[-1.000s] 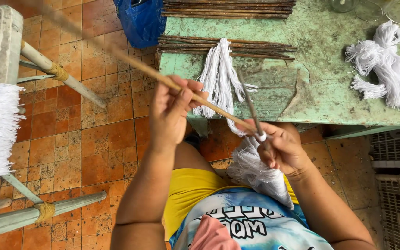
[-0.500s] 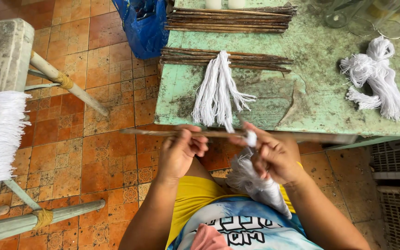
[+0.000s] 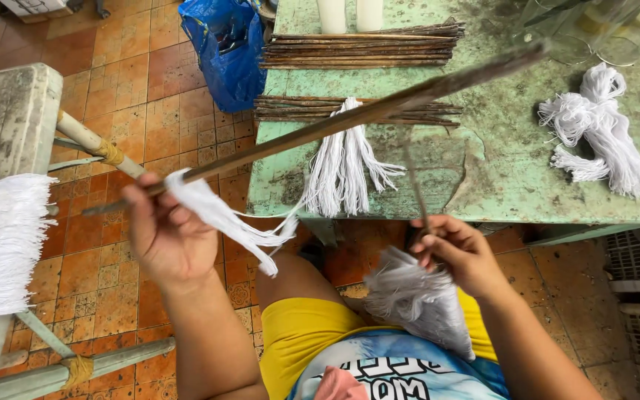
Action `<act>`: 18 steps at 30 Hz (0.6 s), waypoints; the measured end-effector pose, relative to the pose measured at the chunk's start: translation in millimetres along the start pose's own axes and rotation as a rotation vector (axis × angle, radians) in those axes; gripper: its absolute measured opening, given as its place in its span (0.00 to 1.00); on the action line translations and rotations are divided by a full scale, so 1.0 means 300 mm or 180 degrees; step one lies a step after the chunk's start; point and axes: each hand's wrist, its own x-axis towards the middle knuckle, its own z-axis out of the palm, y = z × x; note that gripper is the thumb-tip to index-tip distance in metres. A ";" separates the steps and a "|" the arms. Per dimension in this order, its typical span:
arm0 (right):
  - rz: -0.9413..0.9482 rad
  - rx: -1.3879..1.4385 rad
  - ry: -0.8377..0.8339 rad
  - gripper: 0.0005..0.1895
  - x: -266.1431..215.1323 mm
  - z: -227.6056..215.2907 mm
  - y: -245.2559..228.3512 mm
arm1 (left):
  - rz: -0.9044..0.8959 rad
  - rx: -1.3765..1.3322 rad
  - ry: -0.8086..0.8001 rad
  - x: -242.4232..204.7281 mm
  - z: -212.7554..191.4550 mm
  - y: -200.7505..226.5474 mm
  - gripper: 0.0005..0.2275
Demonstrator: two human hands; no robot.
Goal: Knotting bundles of white thread onto a wooden stick to create a decorative fringe or macrame piece
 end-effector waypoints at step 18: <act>0.0057 -0.0770 0.0980 0.08 -0.074 -0.178 0.054 | -0.1541 0.1249 0.1463 0.774 -0.471 -0.961 0.14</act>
